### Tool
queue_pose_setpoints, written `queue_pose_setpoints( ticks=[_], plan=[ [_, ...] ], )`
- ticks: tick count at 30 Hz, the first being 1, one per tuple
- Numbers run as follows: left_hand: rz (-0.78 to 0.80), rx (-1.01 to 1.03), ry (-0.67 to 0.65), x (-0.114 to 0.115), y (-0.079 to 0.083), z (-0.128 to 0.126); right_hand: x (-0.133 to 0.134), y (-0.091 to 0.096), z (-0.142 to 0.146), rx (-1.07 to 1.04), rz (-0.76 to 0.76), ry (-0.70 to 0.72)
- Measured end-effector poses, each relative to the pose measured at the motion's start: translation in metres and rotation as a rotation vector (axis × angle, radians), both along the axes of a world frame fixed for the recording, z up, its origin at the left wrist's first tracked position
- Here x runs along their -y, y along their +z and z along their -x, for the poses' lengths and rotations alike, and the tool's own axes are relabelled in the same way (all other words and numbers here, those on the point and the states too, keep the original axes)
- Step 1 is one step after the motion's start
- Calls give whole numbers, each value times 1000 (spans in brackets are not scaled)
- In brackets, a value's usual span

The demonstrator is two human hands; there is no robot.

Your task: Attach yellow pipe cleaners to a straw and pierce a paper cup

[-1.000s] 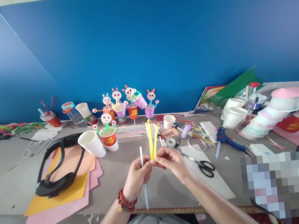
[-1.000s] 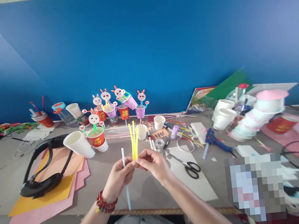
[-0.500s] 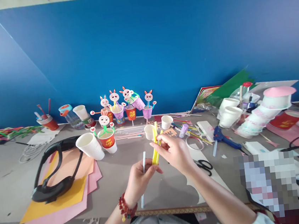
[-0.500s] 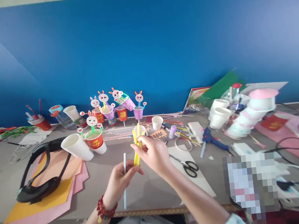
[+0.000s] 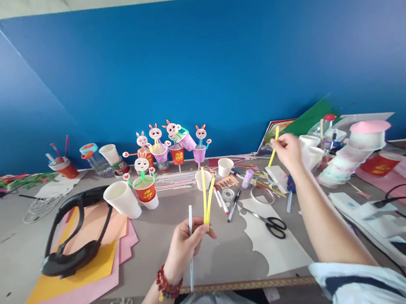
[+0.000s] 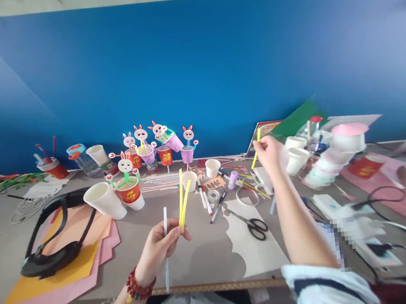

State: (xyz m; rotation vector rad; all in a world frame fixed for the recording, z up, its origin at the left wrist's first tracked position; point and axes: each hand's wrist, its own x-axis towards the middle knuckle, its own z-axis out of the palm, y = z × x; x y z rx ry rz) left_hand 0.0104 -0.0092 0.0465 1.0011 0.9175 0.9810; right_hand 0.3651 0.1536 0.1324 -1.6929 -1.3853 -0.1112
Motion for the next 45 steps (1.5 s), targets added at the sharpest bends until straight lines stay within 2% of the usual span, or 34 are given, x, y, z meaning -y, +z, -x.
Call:
queue_pose_setpoints(
  ticks=[3,5,7,8,10,11,13,16,20,26,31,37,45],
  plan=[
    [11,29,14,2,1,1,-4,-15,7,20,113,-14],
    [11,31,26,2,2,1,13,-22,34,7,47,24],
    [-1,33,28,2,2,1,42,-27,71,-109,-6,251],
    [-12,35,25,2,2,1,59,-28,91,-195,67,442],
    [-26,36,22,2,3,0,88,-32,129,-367,308,832],
    [-28,36,22,3,4,0,100,-34,145,-463,387,933],
    [-24,32,14,4,5,0,114,-38,169,-608,425,1026],
    [-22,27,-5,8,6,2,119,-42,182,-759,440,1060],
    [-1,45,5,10,7,4,119,-44,183,-835,465,1084],
    [-10,43,3,10,17,6,123,-37,186,-961,411,1014],
    [4,30,-38,14,19,8,119,-26,178,-942,439,1078],
    [32,31,-82,18,13,8,112,-28,172,-916,377,1013],
    [77,58,-64,17,11,6,117,-25,179,-835,354,979]
  ],
)
